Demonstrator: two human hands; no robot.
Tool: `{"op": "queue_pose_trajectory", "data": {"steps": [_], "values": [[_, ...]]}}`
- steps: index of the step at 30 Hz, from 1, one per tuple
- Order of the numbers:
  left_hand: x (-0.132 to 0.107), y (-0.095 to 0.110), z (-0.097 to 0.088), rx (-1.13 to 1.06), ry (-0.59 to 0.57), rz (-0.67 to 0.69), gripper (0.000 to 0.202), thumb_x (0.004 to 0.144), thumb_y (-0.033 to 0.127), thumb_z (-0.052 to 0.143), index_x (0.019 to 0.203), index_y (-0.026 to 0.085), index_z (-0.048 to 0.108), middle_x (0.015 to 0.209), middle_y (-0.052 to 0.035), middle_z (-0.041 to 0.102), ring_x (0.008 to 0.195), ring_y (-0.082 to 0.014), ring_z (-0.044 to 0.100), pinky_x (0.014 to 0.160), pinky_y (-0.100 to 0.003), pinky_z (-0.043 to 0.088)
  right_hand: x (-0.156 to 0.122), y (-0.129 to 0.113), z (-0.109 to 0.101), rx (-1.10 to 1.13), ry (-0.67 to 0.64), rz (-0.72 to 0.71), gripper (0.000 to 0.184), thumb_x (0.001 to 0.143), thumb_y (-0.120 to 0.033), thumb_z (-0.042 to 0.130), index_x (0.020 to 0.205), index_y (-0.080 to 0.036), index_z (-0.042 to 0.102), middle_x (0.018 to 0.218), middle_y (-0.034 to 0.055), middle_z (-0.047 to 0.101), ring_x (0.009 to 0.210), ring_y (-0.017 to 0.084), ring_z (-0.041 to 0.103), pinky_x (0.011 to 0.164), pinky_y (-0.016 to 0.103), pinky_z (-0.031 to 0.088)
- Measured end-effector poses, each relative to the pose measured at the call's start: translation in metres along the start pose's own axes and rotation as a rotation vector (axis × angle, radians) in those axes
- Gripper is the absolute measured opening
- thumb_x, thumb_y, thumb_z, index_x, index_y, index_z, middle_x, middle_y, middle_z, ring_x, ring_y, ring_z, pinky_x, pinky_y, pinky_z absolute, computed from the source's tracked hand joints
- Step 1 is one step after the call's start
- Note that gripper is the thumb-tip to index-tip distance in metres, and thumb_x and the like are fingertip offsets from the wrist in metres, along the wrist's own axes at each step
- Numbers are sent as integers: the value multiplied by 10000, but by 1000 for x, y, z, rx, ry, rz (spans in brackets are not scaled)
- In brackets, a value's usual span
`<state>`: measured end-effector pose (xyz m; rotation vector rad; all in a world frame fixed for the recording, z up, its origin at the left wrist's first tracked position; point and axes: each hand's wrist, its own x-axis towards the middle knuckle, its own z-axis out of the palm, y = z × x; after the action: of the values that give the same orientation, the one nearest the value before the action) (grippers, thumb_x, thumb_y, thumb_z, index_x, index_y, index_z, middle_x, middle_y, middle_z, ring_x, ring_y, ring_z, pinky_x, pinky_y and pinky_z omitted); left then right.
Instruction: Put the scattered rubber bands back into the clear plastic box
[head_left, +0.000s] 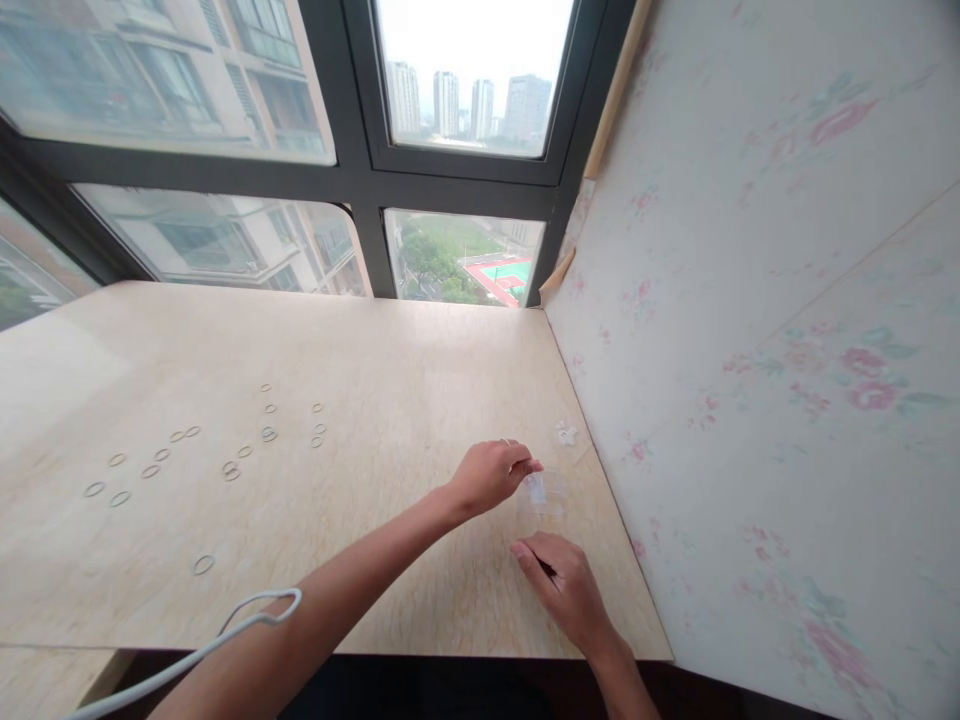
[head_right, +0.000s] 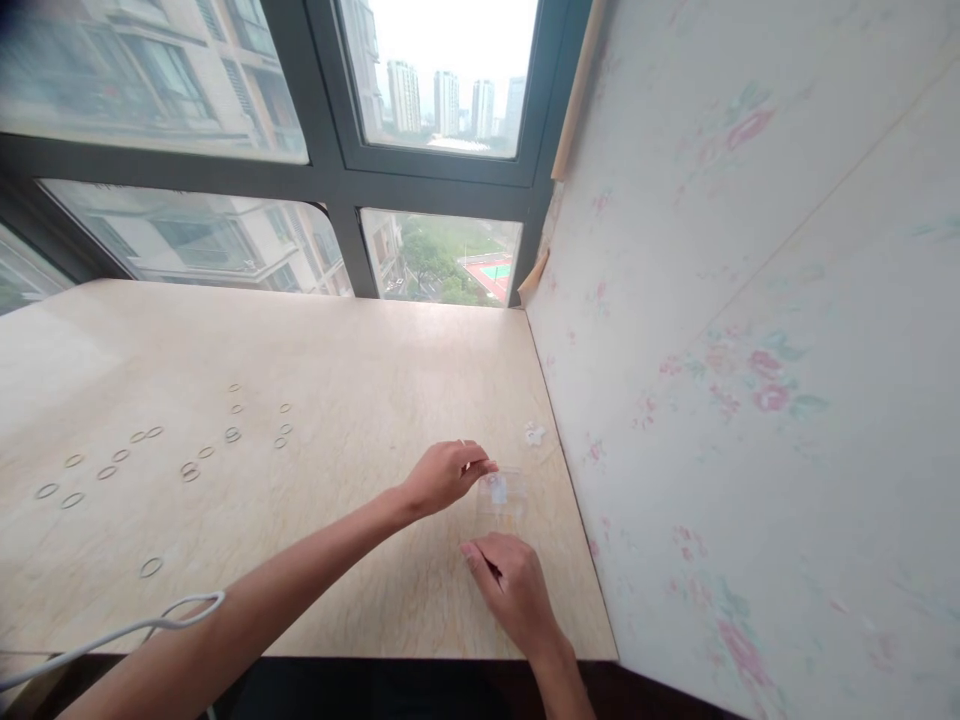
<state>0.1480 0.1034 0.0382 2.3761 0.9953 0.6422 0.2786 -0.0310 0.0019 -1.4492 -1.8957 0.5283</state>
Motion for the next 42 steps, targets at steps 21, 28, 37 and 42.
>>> {"op": "queue_pose_trajectory", "data": {"steps": [21, 28, 37, 42], "values": [[-2, -15, 5, -77, -54, -22, 186, 879, 210, 573, 1016, 206, 699, 1028, -73, 664, 806, -167, 626, 762, -300, 480, -1, 1, 0, 60, 3, 24, 405, 976, -349, 425, 649, -182, 596, 584, -4, 552, 556, 125, 502, 563, 249, 377], [-37, -41, -14, -231, 196, -183, 175, 883, 260, 555, 898, 180, 710, 874, -58, 660, 643, -117, 549, 663, -259, 453, -1, 2, 1, 51, -8, 36, 405, 973, -350, 428, 645, -176, 590, 589, -3, 538, 563, 126, 499, 566, 248, 373], [-122, -71, -36, -207, 338, -333, 210, 901, 259, 491, 906, 187, 689, 861, -53, 658, 665, -133, 567, 658, -268, 454, -3, 1, 3, -5, -24, 26, 401, 966, -369, 436, 676, -171, 630, 605, 21, 588, 571, 144, 544, 572, 248, 413], [-156, -72, -42, -181, 338, -298, 246, 876, 125, 467, 990, 182, 678, 932, -64, 647, 819, -163, 601, 753, -295, 479, -3, -2, 3, 101, -43, 85, 366, 917, -421, 508, 716, -178, 694, 642, 31, 648, 577, 160, 599, 556, 236, 468]]}}
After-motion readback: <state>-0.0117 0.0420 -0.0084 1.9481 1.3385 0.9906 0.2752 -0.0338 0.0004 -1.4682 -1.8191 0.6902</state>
